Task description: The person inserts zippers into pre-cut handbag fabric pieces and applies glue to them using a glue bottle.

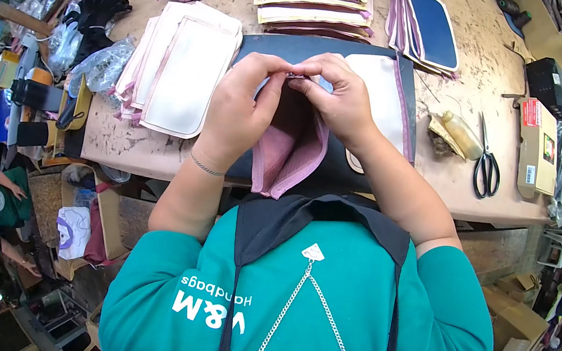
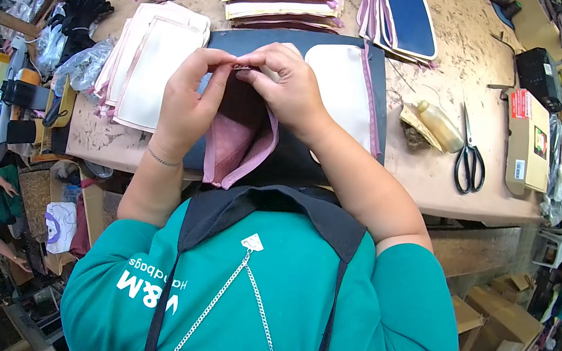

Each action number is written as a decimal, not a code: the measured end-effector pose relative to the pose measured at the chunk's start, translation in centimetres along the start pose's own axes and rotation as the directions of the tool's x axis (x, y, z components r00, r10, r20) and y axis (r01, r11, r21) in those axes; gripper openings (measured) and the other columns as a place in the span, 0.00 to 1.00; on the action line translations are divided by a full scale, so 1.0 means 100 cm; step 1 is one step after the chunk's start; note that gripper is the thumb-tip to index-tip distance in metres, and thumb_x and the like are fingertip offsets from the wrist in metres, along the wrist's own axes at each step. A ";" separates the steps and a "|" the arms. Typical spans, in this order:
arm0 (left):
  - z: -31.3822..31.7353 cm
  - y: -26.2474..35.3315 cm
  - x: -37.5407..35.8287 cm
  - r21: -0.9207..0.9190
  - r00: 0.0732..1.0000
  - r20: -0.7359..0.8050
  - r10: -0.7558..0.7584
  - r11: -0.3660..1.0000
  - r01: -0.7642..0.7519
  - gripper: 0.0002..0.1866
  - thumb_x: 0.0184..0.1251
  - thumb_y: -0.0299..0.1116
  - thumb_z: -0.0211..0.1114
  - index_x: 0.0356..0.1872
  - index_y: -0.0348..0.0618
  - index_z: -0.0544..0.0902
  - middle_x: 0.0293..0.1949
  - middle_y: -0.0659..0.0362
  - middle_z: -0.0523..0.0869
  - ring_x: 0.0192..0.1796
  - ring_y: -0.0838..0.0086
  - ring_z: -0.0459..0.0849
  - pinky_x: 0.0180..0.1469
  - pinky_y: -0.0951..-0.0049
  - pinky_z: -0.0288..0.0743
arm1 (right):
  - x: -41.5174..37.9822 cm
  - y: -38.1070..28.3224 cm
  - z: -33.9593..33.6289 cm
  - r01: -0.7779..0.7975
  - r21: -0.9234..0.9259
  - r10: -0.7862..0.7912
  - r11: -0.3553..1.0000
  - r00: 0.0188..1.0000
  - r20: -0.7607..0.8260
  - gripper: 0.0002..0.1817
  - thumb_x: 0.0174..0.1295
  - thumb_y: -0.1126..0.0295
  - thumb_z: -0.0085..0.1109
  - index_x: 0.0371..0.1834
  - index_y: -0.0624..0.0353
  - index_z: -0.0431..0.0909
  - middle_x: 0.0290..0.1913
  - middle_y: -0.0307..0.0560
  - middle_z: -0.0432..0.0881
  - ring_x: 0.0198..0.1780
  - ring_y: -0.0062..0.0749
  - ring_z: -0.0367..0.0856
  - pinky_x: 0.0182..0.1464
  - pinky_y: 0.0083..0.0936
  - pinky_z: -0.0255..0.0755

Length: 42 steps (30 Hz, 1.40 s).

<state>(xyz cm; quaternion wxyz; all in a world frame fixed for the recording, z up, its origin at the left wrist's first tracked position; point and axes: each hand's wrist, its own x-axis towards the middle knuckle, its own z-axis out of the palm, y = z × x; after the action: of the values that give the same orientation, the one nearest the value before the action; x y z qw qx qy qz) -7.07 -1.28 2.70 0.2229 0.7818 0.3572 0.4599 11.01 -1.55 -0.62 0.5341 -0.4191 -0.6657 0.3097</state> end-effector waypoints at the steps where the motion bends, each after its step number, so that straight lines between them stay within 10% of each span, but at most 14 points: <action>1: -0.002 0.004 0.003 0.060 0.998 0.040 0.041 0.997 -0.044 0.06 0.67 0.21 0.63 0.43 0.36 0.82 0.37 0.54 0.84 0.41 0.67 0.84 0.45 0.71 0.76 | 0.000 0.000 0.000 0.012 -0.024 -0.012 1.000 1.000 -0.008 0.09 0.56 0.73 0.69 0.41 0.56 0.88 0.39 0.44 0.85 0.47 0.38 0.79 0.53 0.30 0.72; 23: -0.012 0.013 0.029 0.227 0.979 0.167 0.115 0.962 -0.152 0.04 0.61 0.21 0.58 0.34 0.41 0.80 0.32 0.55 0.83 0.40 0.56 0.82 0.44 0.59 0.73 | 0.014 -0.030 -0.007 -0.249 -0.018 0.250 0.968 0.960 0.125 0.09 0.55 0.68 0.69 0.36 0.60 0.86 0.35 0.40 0.84 0.43 0.28 0.77 0.51 0.24 0.71; 42: -0.001 -0.008 0.040 0.147 0.961 0.251 0.118 0.976 -0.158 0.05 0.66 0.18 0.57 0.41 0.36 0.77 0.35 0.50 0.81 0.39 0.61 0.82 0.44 0.68 0.76 | 0.008 0.001 -0.009 -0.059 -0.093 0.065 0.994 0.996 0.064 0.13 0.52 0.69 0.69 0.41 0.58 0.84 0.41 0.45 0.79 0.49 0.41 0.78 0.56 0.33 0.72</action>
<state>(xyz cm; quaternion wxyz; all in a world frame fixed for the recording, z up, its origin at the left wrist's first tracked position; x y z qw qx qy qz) -6.18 2.30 4.44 0.1657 0.8707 0.3089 0.3450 11.80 -0.82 -0.13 0.4818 -0.4528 -0.6834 0.3094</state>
